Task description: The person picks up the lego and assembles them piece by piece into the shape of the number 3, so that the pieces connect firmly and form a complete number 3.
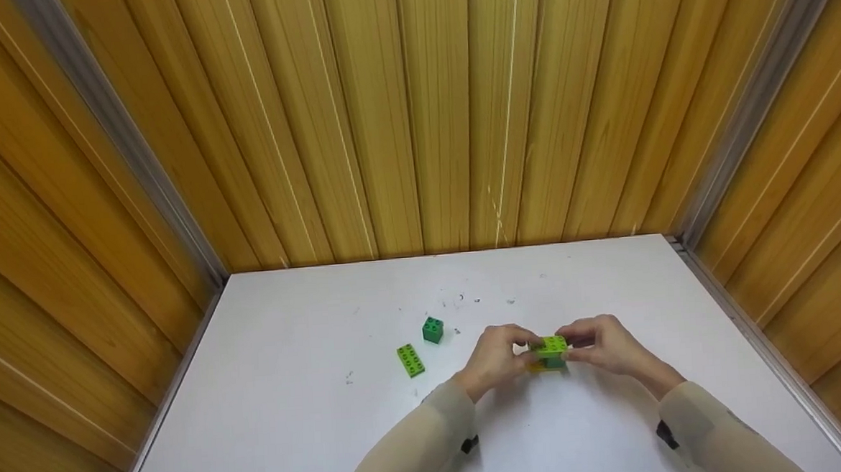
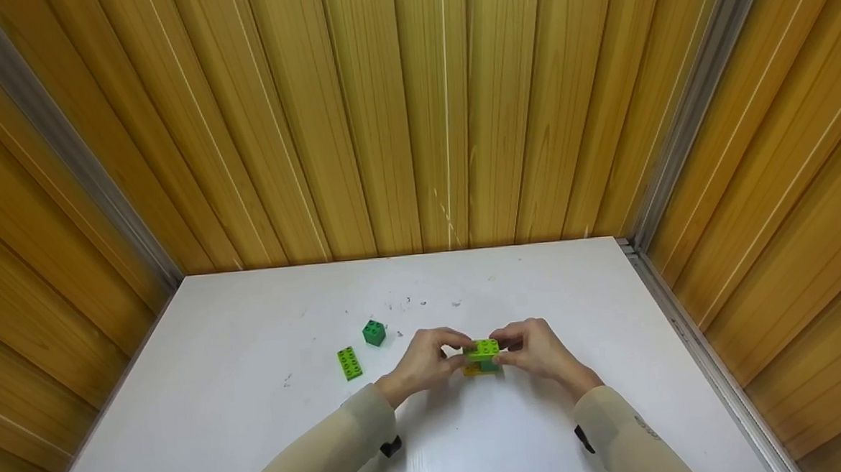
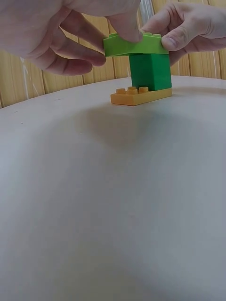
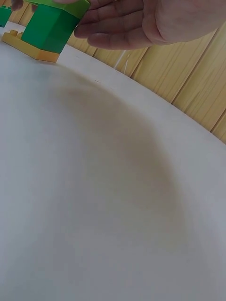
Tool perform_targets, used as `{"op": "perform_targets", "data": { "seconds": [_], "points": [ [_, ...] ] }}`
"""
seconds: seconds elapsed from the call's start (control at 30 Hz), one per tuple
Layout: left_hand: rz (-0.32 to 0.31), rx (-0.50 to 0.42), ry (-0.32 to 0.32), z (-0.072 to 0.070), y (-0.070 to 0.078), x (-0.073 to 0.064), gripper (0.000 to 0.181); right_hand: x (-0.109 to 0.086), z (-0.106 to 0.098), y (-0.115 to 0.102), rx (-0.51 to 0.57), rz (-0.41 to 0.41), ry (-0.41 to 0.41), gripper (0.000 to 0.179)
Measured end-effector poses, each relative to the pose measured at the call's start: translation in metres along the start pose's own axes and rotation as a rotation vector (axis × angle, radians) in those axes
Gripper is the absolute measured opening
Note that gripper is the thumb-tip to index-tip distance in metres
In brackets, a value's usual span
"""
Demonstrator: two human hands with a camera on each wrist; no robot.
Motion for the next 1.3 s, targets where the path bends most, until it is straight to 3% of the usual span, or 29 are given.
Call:
{"op": "perform_targets", "data": {
  "seconds": [0.9,1.1,1.3],
  "points": [
    [-0.027,-0.062,0.007,-0.032,-0.016,-0.022,0.028,0.002,0.0,0.0,0.019,0.068,-0.013,0.041],
    [0.014,-0.034,0.039,-0.041,-0.018,-0.027,0.026,0.0,0.001,-0.003,0.013,0.059,-0.007,0.041],
    [-0.024,-0.033,0.062,-0.046,-0.029,-0.031,0.028,0.0,0.002,-0.005,0.009,0.038,-0.001,0.04]
  ]
}}
Point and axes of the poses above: each hand's wrist, its own x-axis towards the middle knuckle, its own z-axis out of the palm, y = z × x, the point moved 7 cm from there along x, towards the middle knuckle, and after that the axes turned 12 degrees about -y, right-handed, at the moved point
